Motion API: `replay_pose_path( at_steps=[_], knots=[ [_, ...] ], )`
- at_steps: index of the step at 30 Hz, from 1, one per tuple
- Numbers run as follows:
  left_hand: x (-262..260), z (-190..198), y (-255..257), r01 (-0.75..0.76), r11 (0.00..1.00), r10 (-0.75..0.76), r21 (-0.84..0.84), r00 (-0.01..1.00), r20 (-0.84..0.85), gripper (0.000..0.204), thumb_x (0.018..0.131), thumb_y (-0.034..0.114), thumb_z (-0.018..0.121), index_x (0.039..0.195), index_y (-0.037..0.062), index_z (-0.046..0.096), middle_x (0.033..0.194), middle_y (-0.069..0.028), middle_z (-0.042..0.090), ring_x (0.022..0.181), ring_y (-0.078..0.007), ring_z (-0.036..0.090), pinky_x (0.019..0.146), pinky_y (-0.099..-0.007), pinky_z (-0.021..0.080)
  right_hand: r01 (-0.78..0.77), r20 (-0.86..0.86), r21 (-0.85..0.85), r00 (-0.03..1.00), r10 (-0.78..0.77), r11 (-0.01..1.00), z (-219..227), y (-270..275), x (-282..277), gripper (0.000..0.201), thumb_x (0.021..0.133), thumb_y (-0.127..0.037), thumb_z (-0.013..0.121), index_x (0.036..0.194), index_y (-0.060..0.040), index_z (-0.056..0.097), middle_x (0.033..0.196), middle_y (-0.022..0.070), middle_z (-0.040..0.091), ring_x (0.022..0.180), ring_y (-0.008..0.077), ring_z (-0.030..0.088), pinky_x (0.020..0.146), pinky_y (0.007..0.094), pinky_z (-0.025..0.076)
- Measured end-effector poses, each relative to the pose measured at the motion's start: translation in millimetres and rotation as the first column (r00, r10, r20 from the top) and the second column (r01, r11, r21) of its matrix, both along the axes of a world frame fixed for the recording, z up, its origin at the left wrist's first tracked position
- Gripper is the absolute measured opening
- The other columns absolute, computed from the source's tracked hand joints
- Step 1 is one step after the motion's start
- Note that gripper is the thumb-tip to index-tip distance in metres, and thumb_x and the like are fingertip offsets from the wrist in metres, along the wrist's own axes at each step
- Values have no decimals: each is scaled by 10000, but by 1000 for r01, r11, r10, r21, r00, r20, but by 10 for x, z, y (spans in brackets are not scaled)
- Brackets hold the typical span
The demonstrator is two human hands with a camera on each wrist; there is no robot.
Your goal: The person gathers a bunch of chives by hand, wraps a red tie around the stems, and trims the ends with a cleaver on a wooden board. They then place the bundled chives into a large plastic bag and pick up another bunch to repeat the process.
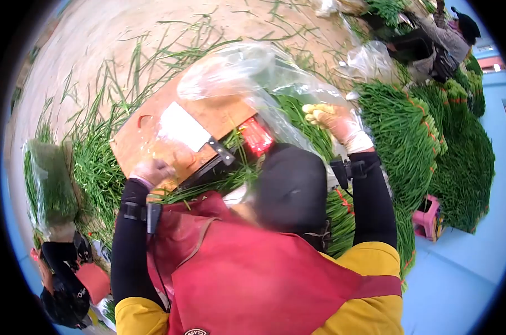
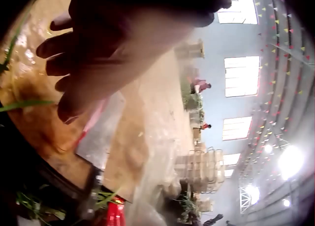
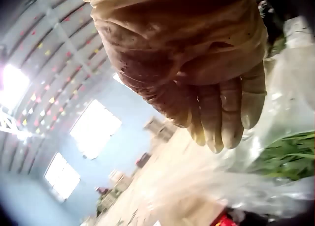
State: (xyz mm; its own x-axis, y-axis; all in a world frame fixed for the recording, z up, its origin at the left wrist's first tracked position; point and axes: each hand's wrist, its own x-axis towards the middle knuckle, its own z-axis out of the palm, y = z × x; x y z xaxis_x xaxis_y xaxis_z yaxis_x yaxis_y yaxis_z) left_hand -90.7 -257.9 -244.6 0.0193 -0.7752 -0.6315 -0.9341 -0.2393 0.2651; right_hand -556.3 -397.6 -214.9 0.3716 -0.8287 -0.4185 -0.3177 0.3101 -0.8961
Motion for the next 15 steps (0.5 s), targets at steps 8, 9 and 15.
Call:
replay_pose_path(
  at_steps=[8,9,15],
  knots=[
    [-884,173,-1161,369,655,-241,-659,929,280,899,638,304,787,1391,108,337,1377,-154,406,1283,-340,361,1051,-392,303,174,-457,21,878,-146,984,-1654,190,-1068,531,809,-113,614,1313,-31,469,1281,76,548,1173,182,507,972,279,388],
    [-991,142,-1271,393,683,-252,-616,918,306,915,631,306,790,1397,112,329,1389,-143,394,1299,-347,335,1068,-414,273,146,-548,137,835,-49,980,-1764,174,-1105,744,754,-168,672,1394,-15,327,1393,151,420,1286,233,404,1044,291,316],
    [-1020,-225,-1732,361,859,-214,-362,897,387,619,718,246,725,1279,196,467,1152,-76,594,1153,-252,509,1081,-458,231,-97,-783,332,526,331,938,-1954,467,-842,1115,673,-429,735,1453,-26,48,1456,232,251,1338,321,301,1082,364,282]
  ],
)
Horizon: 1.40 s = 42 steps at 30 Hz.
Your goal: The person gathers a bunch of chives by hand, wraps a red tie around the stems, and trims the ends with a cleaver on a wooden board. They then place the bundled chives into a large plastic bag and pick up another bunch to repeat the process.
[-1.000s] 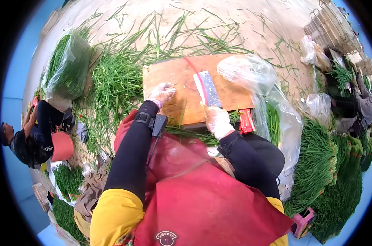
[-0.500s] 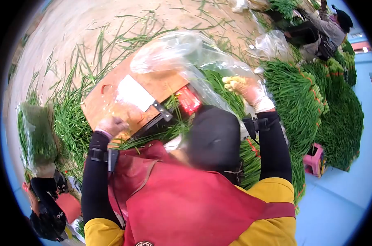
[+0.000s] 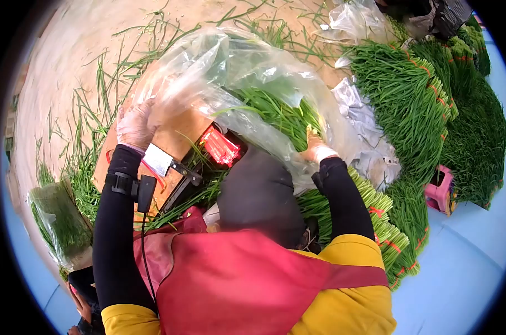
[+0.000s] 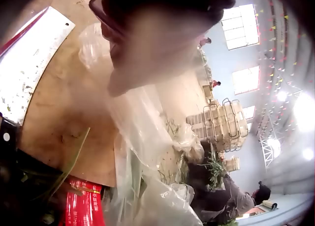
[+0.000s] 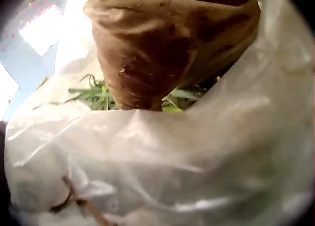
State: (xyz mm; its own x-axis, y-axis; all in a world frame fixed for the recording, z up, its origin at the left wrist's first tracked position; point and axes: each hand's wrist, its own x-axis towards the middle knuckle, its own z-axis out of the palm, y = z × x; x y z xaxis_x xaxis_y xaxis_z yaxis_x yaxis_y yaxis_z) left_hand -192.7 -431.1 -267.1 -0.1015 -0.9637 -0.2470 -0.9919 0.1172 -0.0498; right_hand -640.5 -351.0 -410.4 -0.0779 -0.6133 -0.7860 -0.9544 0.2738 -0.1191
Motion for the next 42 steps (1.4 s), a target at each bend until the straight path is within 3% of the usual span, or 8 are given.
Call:
replay_pose_path(
  at_steps=[3,4,11,14,16,23,34,42],
  knots=[
    [384,-463,-204,-103,995,93,-16,940,-327,374,770,224,703,1103,106,580,835,-77,655,723,-222,634,732,-340,494,-132,-134,13,982,132,991,115,96,155,1133,697,-494,714,1463,-76,-9,1452,186,289,1314,316,344,1053,421,324],
    [214,-346,-274,-157,977,210,144,595,-776,285,833,210,662,1041,30,589,778,-34,618,596,-122,555,546,-252,457,-122,-148,43,981,127,992,213,72,188,1117,704,-489,710,1465,-82,1,1430,177,329,1286,317,381,1028,419,353],
    [-162,515,-720,-257,943,272,213,220,-937,252,870,263,615,984,38,611,935,-30,646,641,-94,549,569,-232,481,-140,179,5,974,137,990,89,-309,-273,924,627,-385,740,1361,26,358,1240,268,516,1166,310,517,997,321,384],
    [-223,704,-846,-247,949,258,195,257,-931,295,895,271,582,1062,29,604,968,-29,654,646,-74,521,585,-203,452,188,341,-101,929,-143,977,-416,-520,-532,705,701,-309,693,1293,2,471,1212,236,553,1146,296,534,995,314,384],
    [-339,833,-893,-216,963,213,159,253,-944,288,900,252,574,1075,24,599,1040,-55,658,688,-79,538,619,-201,458,588,610,-407,745,-272,699,-796,-577,-534,474,778,-261,627,1187,-28,576,1166,188,596,1107,296,557,969,331,404],
    [-385,953,-1217,-162,984,121,67,351,-929,287,912,228,549,1113,27,589,1079,-72,654,729,-85,528,670,-215,453,180,-58,-305,977,-207,935,-546,-761,-46,329,810,-376,602,1014,-125,659,1041,149,637,1020,315,584,873,379,452],
    [-103,1079,-1651,-108,994,38,-14,467,-883,413,948,325,471,1257,58,534,1251,-45,567,954,-120,506,883,-257,391,248,-62,-250,961,-271,936,-1062,-380,-957,317,785,-244,617,1038,-54,627,1018,227,624,977,386,594,832,428,474],
    [-204,1080,-1693,-48,998,-18,-48,494,-869,407,951,319,468,1270,73,530,1278,-55,546,1043,-130,519,919,-285,397,179,-48,-424,975,-219,888,-629,-506,-245,460,742,-127,611,1182,-14,539,1156,229,575,1081,375,548,907,396,461]
  ],
)
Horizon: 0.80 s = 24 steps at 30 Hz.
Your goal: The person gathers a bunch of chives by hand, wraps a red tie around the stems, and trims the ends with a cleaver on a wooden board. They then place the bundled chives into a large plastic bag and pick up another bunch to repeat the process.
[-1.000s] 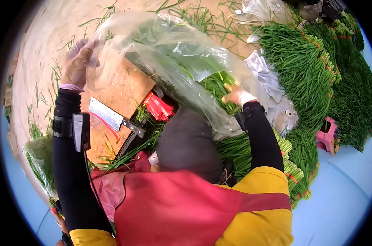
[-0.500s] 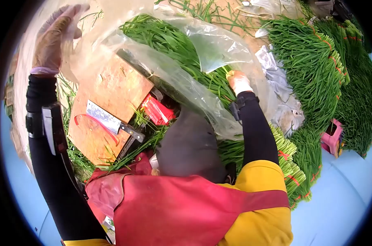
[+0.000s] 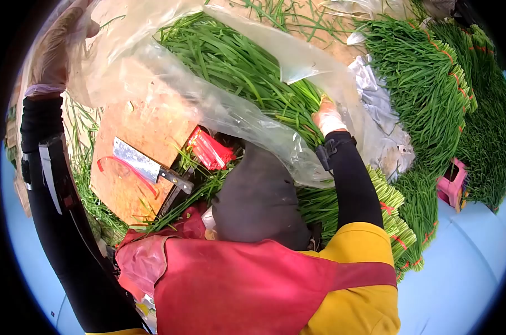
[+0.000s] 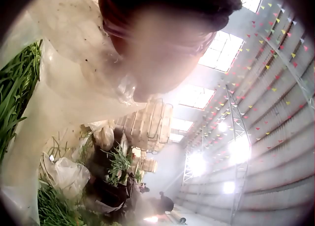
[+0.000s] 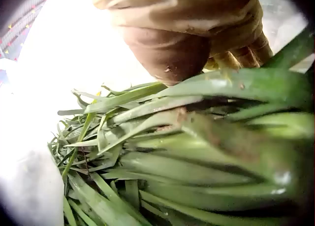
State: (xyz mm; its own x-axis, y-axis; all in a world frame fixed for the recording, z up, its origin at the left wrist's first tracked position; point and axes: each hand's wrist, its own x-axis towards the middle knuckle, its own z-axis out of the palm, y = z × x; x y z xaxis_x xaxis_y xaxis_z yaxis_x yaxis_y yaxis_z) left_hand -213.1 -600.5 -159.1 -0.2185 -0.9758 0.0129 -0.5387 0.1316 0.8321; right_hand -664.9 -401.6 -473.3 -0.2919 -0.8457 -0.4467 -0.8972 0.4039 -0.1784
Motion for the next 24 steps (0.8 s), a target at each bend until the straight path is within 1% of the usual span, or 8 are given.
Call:
replay_pose_path(
  at_steps=[3,7,11,13,14,18,21,24],
  knots=[
    [-34,12,1,51,999,-52,16,997,52,406,954,320,461,1269,75,532,1280,-61,544,1095,-136,508,932,-298,394,54,27,257,998,-63,965,6,-123,-13,463,744,-129,615,1186,-17,538,1160,226,575,1089,366,547,909,391,463],
    [-115,-21,50,20,1000,-20,1,999,-35,388,955,293,461,1269,76,533,1269,-48,554,959,-122,514,914,-295,403,-108,-81,276,988,135,955,-201,-113,-36,398,755,-91,570,1143,-3,570,1130,243,583,1074,357,560,905,393,464],
    [-47,-121,6,110,994,-110,1,994,17,420,945,339,475,1260,69,537,1259,-39,562,908,-112,503,898,-284,406,-45,-20,333,998,55,942,-188,-153,-18,380,765,-101,549,1130,-2,577,1124,236,589,1087,346,561,901,384,469],
    [-119,-86,35,36,999,-37,25,998,46,430,941,355,478,1254,68,542,1255,-39,564,918,-110,505,896,-282,407,-165,-139,503,953,267,849,-275,-247,-27,476,792,-209,580,1222,-16,511,1213,194,557,1129,293,554,930,339,443],
    [-149,-63,65,-46,998,42,49,996,78,441,937,372,480,1247,67,548,1252,-40,565,927,-108,507,895,-280,407,29,-153,457,987,46,889,-395,-241,-68,597,792,-194,592,1321,-8,387,1315,206,469,1212,311,482,976,349,415],
    [-159,-75,129,-66,998,64,22,996,57,441,934,374,486,1232,57,560,1223,-34,579,855,-100,485,885,-272,409,73,-125,423,992,-22,903,-54,-268,-18,719,775,-218,625,1385,-32,293,1395,205,372,1285,306,392,1031,351,366],
    [-109,-194,94,-145,978,165,151,977,-132,450,928,381,493,1217,45,569,1202,-35,586,824,-107,472,887,-266,403,-51,-77,285,994,76,957,-260,-181,-212,692,758,-227,646,1362,-50,357,1368,175,427,1257,282,432,1020,344,379],
    [-218,-190,139,-32,998,30,54,999,39,459,926,384,496,1213,33,569,1190,-40,589,828,-107,475,883,-264,398,-92,-114,392,982,148,915,-280,-311,-242,610,756,-225,647,1308,-61,447,1317,151,492,1211,275,483,996,347,404]
  ],
)
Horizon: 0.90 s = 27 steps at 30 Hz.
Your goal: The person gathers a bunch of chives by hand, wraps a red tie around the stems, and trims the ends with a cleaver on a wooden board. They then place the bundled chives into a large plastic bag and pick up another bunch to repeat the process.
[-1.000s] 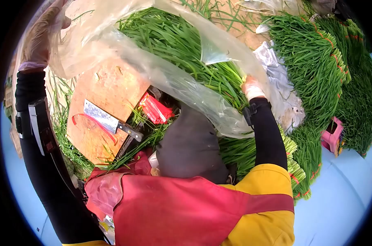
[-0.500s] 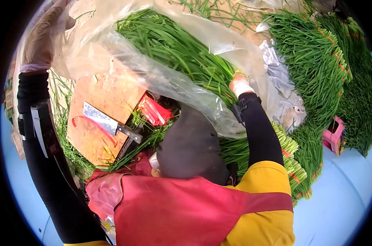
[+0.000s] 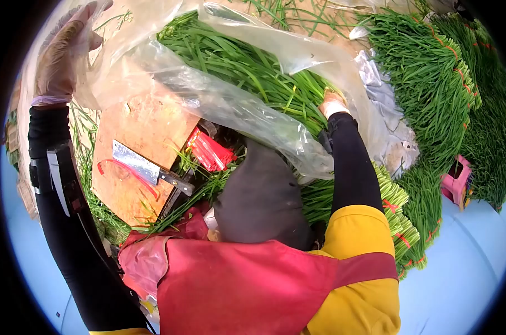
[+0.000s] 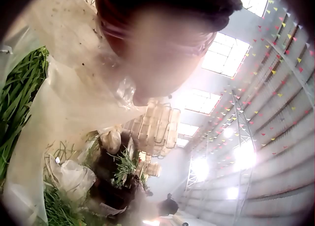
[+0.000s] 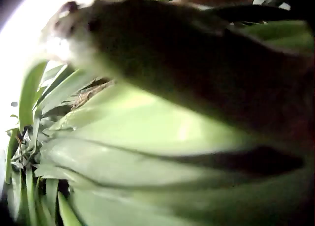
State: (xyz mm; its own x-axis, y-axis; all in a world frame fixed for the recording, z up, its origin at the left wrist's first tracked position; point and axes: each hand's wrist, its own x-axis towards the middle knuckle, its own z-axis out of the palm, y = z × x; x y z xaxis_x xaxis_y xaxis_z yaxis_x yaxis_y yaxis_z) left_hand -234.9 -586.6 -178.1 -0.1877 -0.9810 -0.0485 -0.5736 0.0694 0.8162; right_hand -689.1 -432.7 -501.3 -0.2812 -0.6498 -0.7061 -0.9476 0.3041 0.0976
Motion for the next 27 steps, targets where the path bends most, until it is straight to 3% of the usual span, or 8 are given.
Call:
replay_pose_path(
  at_steps=[5,8,9,13,14,22,25,27],
  knots=[
    [34,-20,-9,-10,997,11,72,1000,-11,469,919,387,508,1205,21,567,1199,-40,587,814,-102,466,837,-257,398,-49,-28,121,998,53,991,-80,-6,71,372,759,-247,652,1094,-87,628,1218,155,566,1144,288,532,942,388,442],
    [53,-74,3,-65,995,71,73,994,-78,465,920,384,508,1205,20,560,1203,-40,588,804,-99,463,823,-248,398,-66,101,-163,991,84,984,356,186,174,478,754,-343,667,1131,-60,585,1179,195,575,1078,345,555,911,421,443],
    [57,-79,8,-65,995,70,76,995,-74,465,920,384,508,1205,20,560,1203,-40,588,804,-99,463,823,-248,398,131,223,-483,974,-23,866,-354,411,-18,524,744,-359,682,1159,-60,567,1182,201,566,1100,357,532,915,440,427],
    [62,-100,24,-75,994,78,77,996,-33,472,916,388,515,1206,18,551,1207,-46,590,805,-103,474,816,-255,404,147,199,-109,972,-123,983,-3,177,-12,659,697,-274,728,1273,-64,486,1172,201,572,1104,365,529,917,427,436],
    [73,-103,22,-75,994,77,75,997,-21,473,914,390,518,1205,18,551,1207,-49,590,808,-106,480,815,-258,406,104,186,-313,981,-46,944,-33,186,-5,623,681,-240,739,1226,-45,511,1167,203,574,1100,351,539,915,415,450],
    [65,-136,41,-113,989,121,94,990,-74,452,917,359,526,1208,15,549,1201,-53,596,795,-104,481,793,-258,410,-95,-41,-132,995,90,987,-97,-18,72,431,803,-89,543,1221,-8,480,1164,213,575,1075,337,566,891,422,474],
    [42,-140,76,-121,988,128,92,988,-82,439,915,349,533,1196,14,558,1180,-51,608,788,-108,483,782,-257,415,-79,7,-291,996,85,954,-231,114,40,624,713,-149,679,1288,-70,450,1281,207,490,1184,360,482,995,407,401],
    [11,-127,101,-97,992,102,79,993,-66,433,914,346,536,1189,13,564,1169,-52,614,785,-111,484,777,-257,417,58,132,-138,991,-40,989,-303,81,-65,692,698,-165,688,1324,-68,412,1285,207,490,1198,348,472,1014,405,381]
  ],
)
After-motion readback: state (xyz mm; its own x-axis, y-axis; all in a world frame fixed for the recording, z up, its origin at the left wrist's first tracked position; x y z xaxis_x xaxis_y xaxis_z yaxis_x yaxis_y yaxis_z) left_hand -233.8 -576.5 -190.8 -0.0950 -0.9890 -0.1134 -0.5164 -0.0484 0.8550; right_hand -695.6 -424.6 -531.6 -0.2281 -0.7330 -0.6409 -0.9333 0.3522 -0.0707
